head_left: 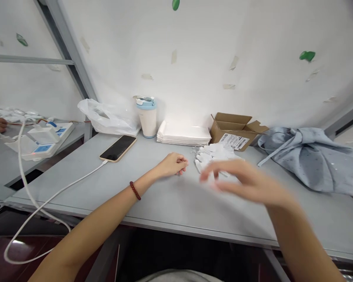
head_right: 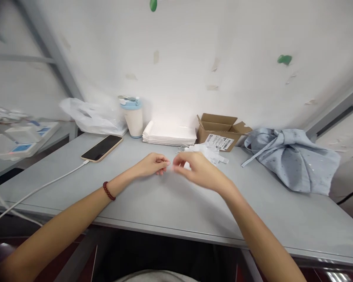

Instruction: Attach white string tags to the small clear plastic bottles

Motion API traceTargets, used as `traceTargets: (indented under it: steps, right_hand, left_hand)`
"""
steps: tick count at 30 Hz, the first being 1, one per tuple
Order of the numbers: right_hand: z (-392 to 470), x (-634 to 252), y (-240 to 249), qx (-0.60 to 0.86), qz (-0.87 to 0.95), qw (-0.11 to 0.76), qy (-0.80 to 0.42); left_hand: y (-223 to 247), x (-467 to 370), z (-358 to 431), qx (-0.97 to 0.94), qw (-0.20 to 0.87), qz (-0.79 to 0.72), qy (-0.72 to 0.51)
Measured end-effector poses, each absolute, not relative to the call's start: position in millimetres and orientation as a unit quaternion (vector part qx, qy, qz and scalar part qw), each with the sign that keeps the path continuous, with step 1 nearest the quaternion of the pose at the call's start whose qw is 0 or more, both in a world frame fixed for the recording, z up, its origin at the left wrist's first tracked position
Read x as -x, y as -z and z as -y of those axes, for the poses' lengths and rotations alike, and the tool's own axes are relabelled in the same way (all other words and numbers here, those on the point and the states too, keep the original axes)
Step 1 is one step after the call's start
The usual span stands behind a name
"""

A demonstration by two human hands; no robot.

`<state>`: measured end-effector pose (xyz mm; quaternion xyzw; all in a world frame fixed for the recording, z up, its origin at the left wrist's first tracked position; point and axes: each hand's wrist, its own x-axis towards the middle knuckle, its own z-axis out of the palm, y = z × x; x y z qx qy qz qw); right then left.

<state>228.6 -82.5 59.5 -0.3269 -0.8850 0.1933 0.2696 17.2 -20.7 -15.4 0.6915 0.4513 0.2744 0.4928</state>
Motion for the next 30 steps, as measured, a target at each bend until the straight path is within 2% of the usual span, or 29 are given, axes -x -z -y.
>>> traceTargets:
  steps: [1,3,7,10,17,20,26,30]
  right_hand:
    - [71.7,-222.8,-54.5,0.366,0.888,0.226,-0.165]
    - [49.1,-211.5,-37.6,0.492,0.855,0.161,-0.027]
    - [26.3,-201.3,4.3,0.543,0.828,0.087,0.106]
    - [29.6,-203.8,19.9,0.548,0.823,0.077,0.128]
    - [35.7,-202.9,17.2,0.546,0.831,0.044,0.094]
    - [34.2,-203.6,18.4,0.548,0.829,0.097,0.051]
    - [32.8,-209.1,14.6,0.521,0.772,0.357,-0.071]
    - [35.9,-210.4,7.5,0.504,0.728,0.44,-0.149]
  left_hand:
    - [15.1,-17.1,20.6,-0.692,0.491,-0.451,-0.277]
    - [15.3,-16.5,19.2,-0.691,0.487,-0.456,-0.279]
    - [17.8,-13.7,14.0,-0.683,0.472,-0.483,-0.278]
    - [18.6,-11.8,11.6,-0.691,0.457,-0.483,-0.284]
    - [14.8,-11.2,12.8,-0.673,0.469,-0.495,-0.287]
    - [15.3,-10.8,12.2,-0.675,0.465,-0.494,-0.289]
    - [13.9,-10.1,11.4,-0.652,0.478,-0.504,-0.305]
    - [10.8,-10.0,11.9,-0.64,0.481,-0.501,-0.329]
